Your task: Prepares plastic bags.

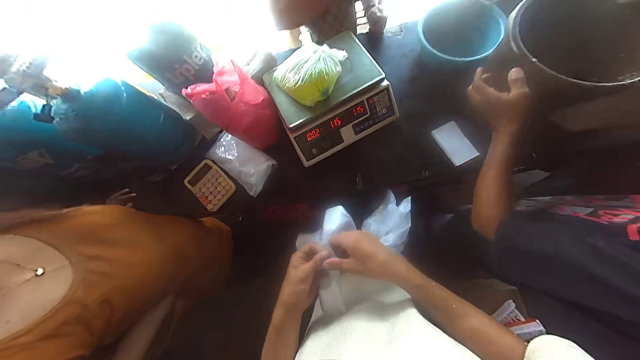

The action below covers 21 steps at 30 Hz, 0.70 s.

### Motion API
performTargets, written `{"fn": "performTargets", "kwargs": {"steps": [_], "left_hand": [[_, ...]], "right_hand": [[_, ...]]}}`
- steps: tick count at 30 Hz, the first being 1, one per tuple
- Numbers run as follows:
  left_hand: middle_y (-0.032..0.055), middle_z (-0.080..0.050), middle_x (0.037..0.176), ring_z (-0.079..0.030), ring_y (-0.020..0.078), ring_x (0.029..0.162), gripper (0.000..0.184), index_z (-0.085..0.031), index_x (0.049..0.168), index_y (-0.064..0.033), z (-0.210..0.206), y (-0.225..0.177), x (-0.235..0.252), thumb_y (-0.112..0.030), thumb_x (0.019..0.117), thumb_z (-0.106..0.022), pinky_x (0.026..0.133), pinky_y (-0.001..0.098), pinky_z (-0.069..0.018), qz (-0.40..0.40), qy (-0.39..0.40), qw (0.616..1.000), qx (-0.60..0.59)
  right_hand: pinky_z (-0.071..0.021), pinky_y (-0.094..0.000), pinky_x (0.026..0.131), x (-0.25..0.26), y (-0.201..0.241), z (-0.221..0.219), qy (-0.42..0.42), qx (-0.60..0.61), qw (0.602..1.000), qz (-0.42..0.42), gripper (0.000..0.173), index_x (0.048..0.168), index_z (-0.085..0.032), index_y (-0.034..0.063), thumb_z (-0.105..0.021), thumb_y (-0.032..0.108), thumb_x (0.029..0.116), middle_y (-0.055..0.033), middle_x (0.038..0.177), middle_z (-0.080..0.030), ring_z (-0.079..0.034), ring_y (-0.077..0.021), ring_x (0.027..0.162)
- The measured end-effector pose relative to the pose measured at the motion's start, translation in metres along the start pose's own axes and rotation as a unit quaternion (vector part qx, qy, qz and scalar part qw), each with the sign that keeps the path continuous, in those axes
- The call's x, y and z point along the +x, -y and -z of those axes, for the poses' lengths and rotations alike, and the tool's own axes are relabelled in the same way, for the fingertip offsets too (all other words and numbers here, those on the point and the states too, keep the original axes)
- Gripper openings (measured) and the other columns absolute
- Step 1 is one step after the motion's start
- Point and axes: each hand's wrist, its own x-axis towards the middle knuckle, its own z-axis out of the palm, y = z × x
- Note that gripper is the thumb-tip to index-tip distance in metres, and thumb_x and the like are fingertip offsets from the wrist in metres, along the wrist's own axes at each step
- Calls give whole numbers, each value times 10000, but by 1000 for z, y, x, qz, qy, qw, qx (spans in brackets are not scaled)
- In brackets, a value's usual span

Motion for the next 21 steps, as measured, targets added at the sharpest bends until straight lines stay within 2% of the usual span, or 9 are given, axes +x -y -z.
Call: {"fn": "performTargets", "kwargs": {"steps": [3,5,8,10,12,15,17,18,21], "left_hand": [[59,-696,802,-670,101,622,165,-681,863,-114,2,11,4,-132,823,-841,569,260,-590,8,3,998,-70],[77,-713,863,-695,119,688,199,-694,910,-107,0,16,10,-164,810,-857,627,286,-610,14,27,995,-95],[97,-748,973,-736,149,857,202,-725,1024,-97,-9,15,19,-205,872,-803,794,331,-623,21,66,991,-115],[103,-742,969,-736,158,856,188,-715,1043,-90,-13,14,26,-200,902,-773,789,336,-623,28,78,990,-117],[95,-738,942,-733,156,833,152,-699,1008,-105,-16,15,34,-198,908,-765,767,331,-623,22,74,990,-116],[89,-737,955,-732,161,866,109,-711,1001,-109,-22,15,42,-170,917,-744,804,343,-623,-30,42,991,-121],[71,-730,894,-726,150,828,32,-659,931,-109,-26,14,49,-136,948,-653,777,336,-620,-79,-19,993,-85],[50,-719,859,-716,136,806,74,-626,902,-117,-28,13,54,-123,964,-586,761,332,-615,-96,-52,991,-73],[39,-736,870,-726,142,808,266,-631,1004,-108,-27,0,68,-175,1056,-379,743,346,-624,-109,-111,981,-112]], "right_hand": [[-557,-457,773,2,0,-5,-39,105,993,26,307,1083,-669,24,-653,318,998,-111,904,-694,-678,-224,820],[-565,-411,795,1,-4,-2,-32,146,988,41,263,1096,-656,-1,-648,246,1005,-124,934,-697,-683,-203,839],[-570,-379,844,-3,-13,6,-14,165,985,42,296,1138,-637,-13,-705,220,969,-135,992,-701,-691,-191,909],[-562,-399,858,-6,-16,5,-36,143,989,20,267,1111,-648,-13,-688,211,971,-143,992,-702,-689,-212,924],[-559,-388,830,-6,-22,1,-81,132,988,13,199,1067,-674,-19,-612,157,995,-151,971,-701,-684,-217,889],[-559,-304,752,-10,-30,6,-154,175,972,0,204,1063,-661,-22,-548,143,1020,-117,919,-677,-659,-142,808],[-525,-248,678,-14,-33,13,-208,207,956,-17,183,1029,-649,-6,-544,142,1007,-65,860,-638,-610,-81,738],[-514,-237,657,-16,-35,19,-236,207,949,-28,172,1008,-647,-2,-547,137,994,-51,842,-625,-594,-65,721],[-493,-265,601,-21,-43,33,-312,117,940,-75,147,946,-653,25,-564,141,947,-49,782,-610,-569,-93,660]]}}
